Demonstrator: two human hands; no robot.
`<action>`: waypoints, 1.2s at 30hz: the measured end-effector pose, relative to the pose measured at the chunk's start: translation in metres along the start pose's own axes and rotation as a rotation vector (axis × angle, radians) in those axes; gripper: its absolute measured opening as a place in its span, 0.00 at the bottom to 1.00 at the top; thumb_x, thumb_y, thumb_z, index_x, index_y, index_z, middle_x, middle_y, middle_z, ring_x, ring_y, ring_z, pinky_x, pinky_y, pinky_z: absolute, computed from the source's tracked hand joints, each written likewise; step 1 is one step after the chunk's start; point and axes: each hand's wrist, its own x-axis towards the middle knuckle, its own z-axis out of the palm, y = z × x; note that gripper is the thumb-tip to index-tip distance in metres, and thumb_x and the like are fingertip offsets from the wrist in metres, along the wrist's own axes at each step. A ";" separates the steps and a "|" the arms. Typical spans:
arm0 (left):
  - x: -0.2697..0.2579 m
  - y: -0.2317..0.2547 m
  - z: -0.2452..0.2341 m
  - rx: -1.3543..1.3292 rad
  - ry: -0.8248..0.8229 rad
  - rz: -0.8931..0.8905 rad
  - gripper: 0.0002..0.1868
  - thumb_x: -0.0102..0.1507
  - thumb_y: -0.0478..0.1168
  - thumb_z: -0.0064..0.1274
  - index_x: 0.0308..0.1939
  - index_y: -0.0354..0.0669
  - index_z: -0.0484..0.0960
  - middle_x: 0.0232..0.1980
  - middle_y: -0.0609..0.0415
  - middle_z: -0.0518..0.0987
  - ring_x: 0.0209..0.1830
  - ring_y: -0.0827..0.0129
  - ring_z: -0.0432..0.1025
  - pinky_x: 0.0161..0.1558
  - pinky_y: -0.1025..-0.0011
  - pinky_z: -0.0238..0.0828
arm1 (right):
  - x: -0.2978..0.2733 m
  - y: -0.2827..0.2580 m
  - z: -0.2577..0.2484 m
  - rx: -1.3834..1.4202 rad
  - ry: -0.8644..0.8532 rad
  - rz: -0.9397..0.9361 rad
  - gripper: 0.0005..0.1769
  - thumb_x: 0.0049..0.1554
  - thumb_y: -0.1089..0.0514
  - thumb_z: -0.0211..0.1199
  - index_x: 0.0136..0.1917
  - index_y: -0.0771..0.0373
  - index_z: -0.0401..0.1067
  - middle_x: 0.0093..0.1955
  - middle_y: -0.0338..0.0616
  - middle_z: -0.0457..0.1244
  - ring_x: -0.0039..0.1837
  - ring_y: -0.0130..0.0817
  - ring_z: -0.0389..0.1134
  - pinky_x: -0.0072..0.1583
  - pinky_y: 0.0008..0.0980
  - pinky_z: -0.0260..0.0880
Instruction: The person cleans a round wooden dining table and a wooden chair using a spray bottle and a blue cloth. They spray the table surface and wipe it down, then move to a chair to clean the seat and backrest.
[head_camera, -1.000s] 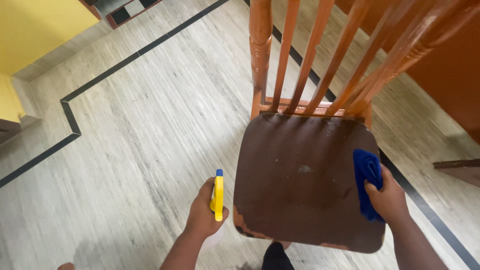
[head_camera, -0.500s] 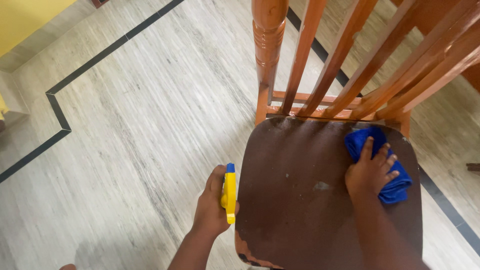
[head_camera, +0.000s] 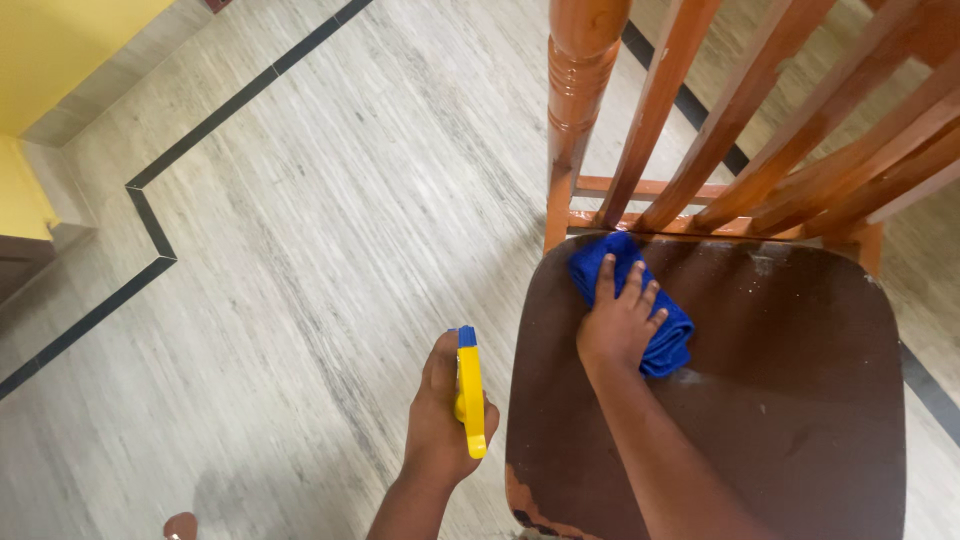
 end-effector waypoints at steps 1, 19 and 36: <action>-0.001 0.003 -0.002 -0.031 -0.004 -0.002 0.46 0.54 0.31 0.57 0.74 0.55 0.56 0.66 0.48 0.71 0.44 0.60 0.78 0.46 0.67 0.79 | -0.003 -0.009 -0.001 0.002 -0.030 -0.018 0.51 0.53 0.59 0.61 0.83 0.43 0.41 0.85 0.55 0.36 0.82 0.62 0.38 0.75 0.68 0.41; -0.010 0.052 0.014 -0.063 -0.071 0.179 0.47 0.49 0.30 0.61 0.71 0.55 0.60 0.73 0.48 0.68 0.58 0.44 0.74 0.50 0.60 0.78 | 0.013 0.024 -0.020 -0.224 0.088 -0.399 0.38 0.60 0.57 0.49 0.82 0.39 0.48 0.83 0.48 0.44 0.81 0.52 0.47 0.72 0.66 0.50; -0.001 0.094 0.046 0.140 -0.181 0.260 0.38 0.52 0.29 0.58 0.66 0.52 0.66 0.75 0.52 0.66 0.58 0.43 0.73 0.50 0.56 0.76 | 0.052 0.213 -0.061 -0.311 0.139 -0.141 0.35 0.64 0.55 0.44 0.82 0.35 0.49 0.84 0.46 0.46 0.83 0.48 0.46 0.73 0.68 0.49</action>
